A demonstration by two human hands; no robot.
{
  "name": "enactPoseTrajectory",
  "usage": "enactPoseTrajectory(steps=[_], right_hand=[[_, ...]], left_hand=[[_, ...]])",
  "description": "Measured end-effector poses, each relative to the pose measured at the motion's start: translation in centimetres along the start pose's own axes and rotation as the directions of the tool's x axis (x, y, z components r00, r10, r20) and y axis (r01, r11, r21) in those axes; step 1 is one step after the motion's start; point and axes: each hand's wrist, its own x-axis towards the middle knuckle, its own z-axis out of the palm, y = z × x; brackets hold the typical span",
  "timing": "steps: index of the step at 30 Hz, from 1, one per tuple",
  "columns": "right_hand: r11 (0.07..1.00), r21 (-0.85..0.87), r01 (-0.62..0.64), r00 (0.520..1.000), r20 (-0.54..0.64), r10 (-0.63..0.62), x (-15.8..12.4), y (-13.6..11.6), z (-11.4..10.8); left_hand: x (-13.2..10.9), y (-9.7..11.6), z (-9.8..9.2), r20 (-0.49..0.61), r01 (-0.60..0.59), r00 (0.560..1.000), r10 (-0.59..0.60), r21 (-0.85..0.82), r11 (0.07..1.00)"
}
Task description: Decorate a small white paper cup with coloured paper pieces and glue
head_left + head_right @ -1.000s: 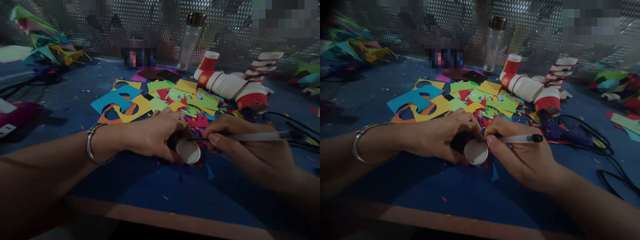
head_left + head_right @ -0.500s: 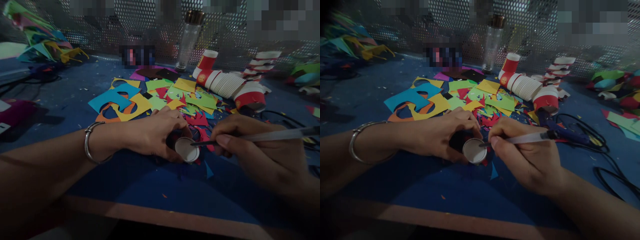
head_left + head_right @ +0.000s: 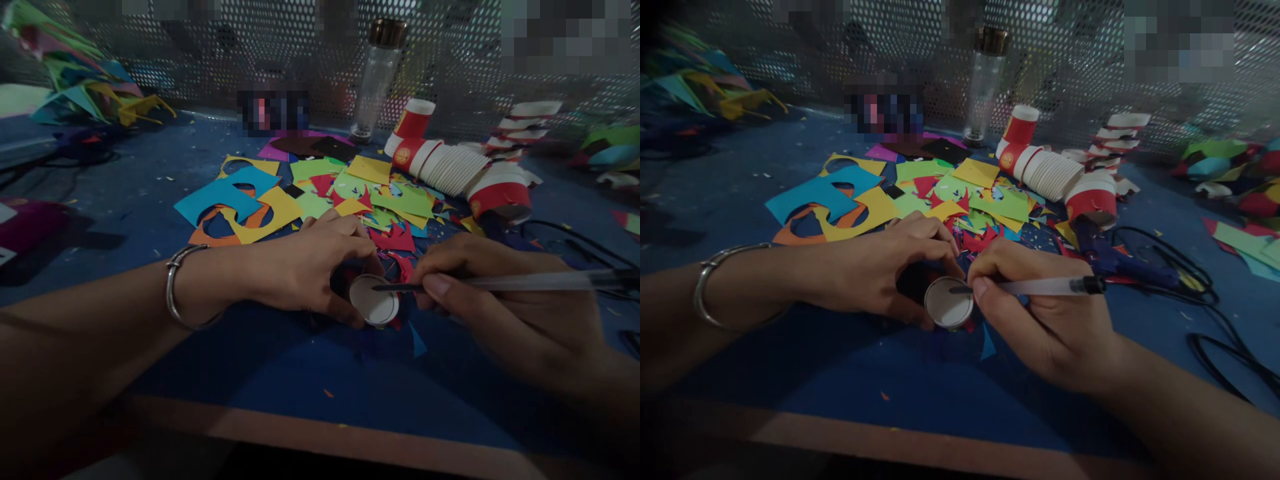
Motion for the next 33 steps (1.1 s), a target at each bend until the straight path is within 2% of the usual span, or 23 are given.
enactPoseTrajectory(steps=[10, 33], right_hand=[[0.997, 0.026, -0.073, 0.993, 0.09, 0.07, -0.41, 0.27, -0.03], [0.986, 0.12, -0.118, 0.985, 0.143, 0.1, -0.13, -0.02, 0.01]], left_hand=[[0.07, 0.14, -0.06, 0.015, 0.011, 1.0, -0.011, 0.009, 1.0], [0.12, -0.28, 0.09, -0.012, -0.041, 0.999, 0.04, -0.013, 0.999]])
